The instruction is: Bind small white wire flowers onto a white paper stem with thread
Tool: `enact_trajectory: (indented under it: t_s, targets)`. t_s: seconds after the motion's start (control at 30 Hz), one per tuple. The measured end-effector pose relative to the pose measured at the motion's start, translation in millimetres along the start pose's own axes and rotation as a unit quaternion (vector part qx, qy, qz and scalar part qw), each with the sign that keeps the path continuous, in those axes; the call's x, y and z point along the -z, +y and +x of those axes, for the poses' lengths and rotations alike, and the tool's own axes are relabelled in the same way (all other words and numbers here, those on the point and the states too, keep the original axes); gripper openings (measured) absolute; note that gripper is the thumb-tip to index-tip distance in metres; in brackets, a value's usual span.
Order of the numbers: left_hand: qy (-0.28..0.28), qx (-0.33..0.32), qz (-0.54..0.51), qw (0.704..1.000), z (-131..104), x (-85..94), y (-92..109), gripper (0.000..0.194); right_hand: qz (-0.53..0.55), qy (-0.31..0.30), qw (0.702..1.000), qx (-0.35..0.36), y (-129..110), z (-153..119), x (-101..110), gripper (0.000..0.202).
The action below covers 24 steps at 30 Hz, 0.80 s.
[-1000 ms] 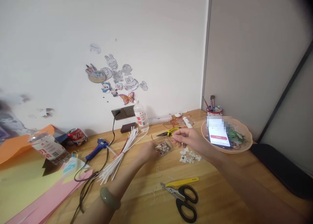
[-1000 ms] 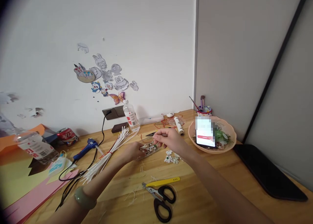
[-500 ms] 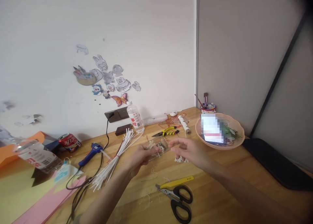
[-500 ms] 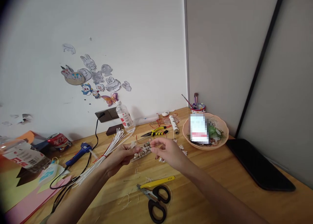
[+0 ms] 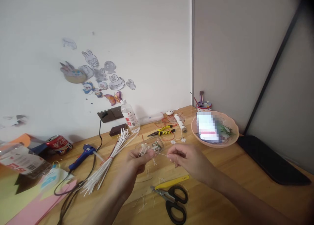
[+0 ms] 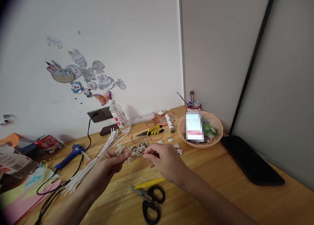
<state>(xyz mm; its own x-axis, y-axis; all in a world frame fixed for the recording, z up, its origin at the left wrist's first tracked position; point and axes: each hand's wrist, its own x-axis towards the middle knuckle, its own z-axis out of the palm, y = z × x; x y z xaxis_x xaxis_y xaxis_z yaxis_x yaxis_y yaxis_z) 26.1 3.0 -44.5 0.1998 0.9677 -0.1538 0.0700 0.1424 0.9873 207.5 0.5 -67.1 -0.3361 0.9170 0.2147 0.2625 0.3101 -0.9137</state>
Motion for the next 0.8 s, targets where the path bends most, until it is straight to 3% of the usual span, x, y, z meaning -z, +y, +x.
enact_trajectory:
  t_s: [0.17, 0.3, 0.43, 0.53, 0.8]
  targets:
    - [0.006, 0.009, -0.012, 1.000, -0.1, 5.6, -2.8, 0.016, -0.041, -0.075, 0.996, -0.012, 12.6, 2.2, 15.1, 0.009]
    - [0.026, 0.008, -0.006, 1.000, -0.6, 5.1, -4.5, 0.018, -0.037, -0.046, 0.998, -0.036, 19.4, 6.1, 24.4, 0.013]
    - [0.009, 0.013, 0.012, 1.000, -3.6, -6.1, -6.1, 0.019, 0.037, -0.094, 0.993, -0.056, 11.2, 5.7, 16.6, 0.034]
    - [-0.010, 0.011, 0.008, 1.000, -4.9, -15.4, -6.5, 0.022, 0.081, -0.147, 0.984, -0.054, 4.2, 3.2, 7.5, 0.023]
    - [-0.036, 0.029, -0.060, 0.997, -7.8, -17.3, -10.4, 0.018, 0.109, -0.103, 0.988, -0.046, 6.6, 5.1, 13.4, 0.020]
